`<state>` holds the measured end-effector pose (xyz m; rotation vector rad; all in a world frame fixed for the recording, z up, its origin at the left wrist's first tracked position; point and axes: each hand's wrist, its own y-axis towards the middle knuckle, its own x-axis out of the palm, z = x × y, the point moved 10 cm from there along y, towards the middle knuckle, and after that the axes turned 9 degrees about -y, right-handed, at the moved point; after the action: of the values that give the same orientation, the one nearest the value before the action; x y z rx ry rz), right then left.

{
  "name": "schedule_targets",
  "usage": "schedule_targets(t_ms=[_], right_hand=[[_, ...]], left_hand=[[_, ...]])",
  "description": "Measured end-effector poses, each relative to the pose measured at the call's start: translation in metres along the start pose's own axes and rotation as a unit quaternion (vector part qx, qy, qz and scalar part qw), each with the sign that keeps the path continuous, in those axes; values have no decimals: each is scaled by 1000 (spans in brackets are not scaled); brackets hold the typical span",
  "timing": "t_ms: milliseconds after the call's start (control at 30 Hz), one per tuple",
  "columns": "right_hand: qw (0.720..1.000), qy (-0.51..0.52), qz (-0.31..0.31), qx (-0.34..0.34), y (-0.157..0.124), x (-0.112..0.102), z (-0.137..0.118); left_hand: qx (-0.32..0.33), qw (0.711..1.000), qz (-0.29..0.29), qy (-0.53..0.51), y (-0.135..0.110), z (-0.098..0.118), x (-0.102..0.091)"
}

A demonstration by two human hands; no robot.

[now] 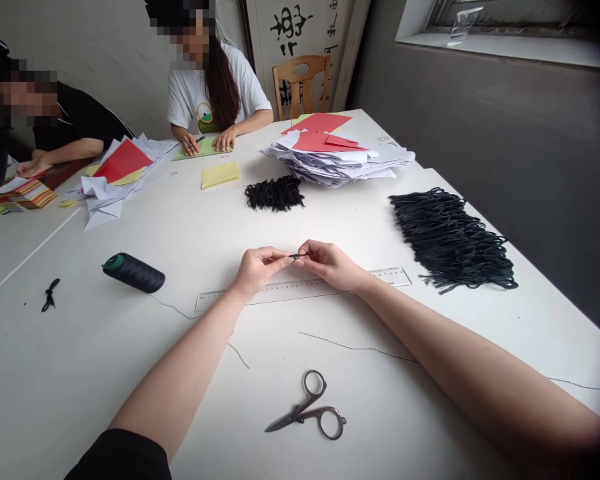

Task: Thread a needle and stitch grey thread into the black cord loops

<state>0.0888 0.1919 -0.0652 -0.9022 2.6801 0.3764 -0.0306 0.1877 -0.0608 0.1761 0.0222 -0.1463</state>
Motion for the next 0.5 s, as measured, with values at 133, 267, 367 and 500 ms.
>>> schedule_targets(t_ms=[133,267,367,500], right_hand=[[1000,17,15,14,1,-4,4],[997,47,50,44,2,-13,11],[992,76,73,75,1,-16,14],[990,72,86,86,-1,-15,10]], left_hand=[[-23,999,-7,40,-1,-2,4],[-81,994,-69,-18,-5,-9,18],[-66,994,-25,-87,-4,-4,12],[-59,984,51,-158,-3,-6,0]])
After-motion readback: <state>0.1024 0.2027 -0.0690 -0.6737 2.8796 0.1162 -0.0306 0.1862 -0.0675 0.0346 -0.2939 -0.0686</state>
